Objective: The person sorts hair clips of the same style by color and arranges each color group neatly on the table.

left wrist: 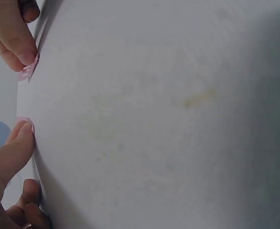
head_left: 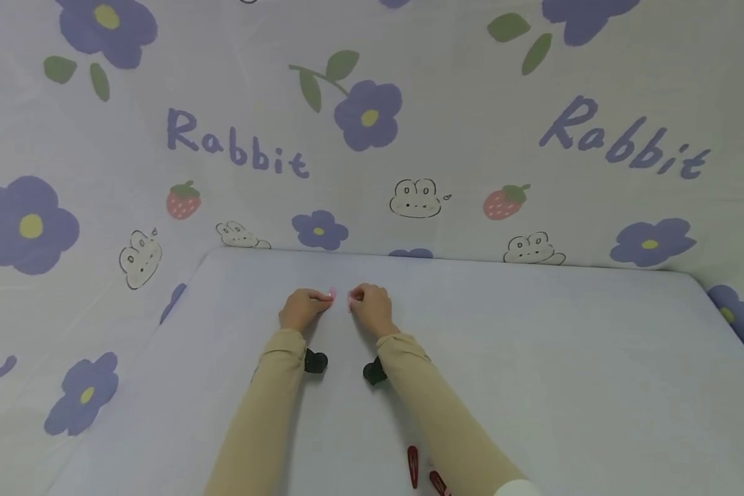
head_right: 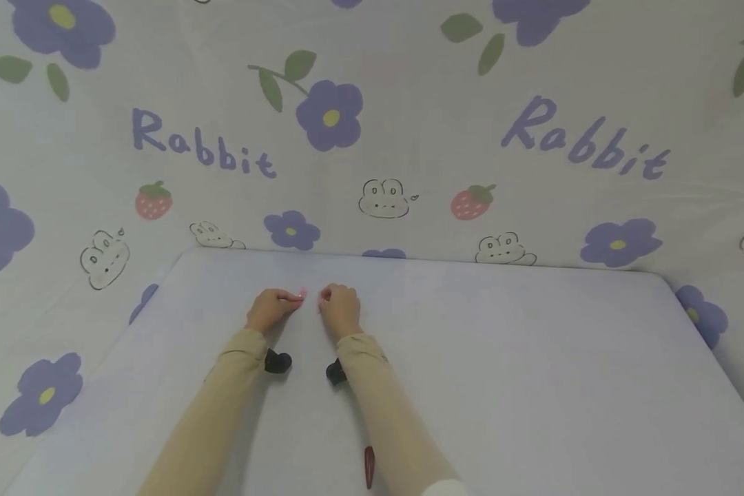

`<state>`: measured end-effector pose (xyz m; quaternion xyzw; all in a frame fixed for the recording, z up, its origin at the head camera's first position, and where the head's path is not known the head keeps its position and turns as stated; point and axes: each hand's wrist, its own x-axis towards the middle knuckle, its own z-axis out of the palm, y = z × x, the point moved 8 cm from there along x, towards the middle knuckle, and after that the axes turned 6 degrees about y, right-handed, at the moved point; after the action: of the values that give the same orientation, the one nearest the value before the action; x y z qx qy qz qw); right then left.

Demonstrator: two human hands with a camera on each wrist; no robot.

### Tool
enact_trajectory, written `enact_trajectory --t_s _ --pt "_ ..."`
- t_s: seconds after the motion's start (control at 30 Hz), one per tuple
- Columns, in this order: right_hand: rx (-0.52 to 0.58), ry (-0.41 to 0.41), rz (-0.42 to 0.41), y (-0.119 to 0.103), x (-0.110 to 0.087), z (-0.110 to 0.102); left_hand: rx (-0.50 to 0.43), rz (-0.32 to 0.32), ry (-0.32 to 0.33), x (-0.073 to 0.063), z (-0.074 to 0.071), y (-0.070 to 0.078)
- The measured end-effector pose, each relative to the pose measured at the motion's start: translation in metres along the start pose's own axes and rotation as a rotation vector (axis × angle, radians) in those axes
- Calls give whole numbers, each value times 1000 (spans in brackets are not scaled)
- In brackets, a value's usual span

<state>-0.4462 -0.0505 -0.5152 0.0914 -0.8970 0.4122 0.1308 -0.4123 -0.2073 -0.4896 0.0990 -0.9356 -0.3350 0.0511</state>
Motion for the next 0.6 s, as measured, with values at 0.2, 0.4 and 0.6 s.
enact_trajectory --t_s 0.2,0.4,0.6 --pt "-10 21 12 -30 -18 -29 5 1 12 0 1 0" --pt "167 -6 53 15 -4 0 17 -6 1 -2 -1 0" --pt "333 -87 176 48 1 2 19 -17 -9 -2 0 3"
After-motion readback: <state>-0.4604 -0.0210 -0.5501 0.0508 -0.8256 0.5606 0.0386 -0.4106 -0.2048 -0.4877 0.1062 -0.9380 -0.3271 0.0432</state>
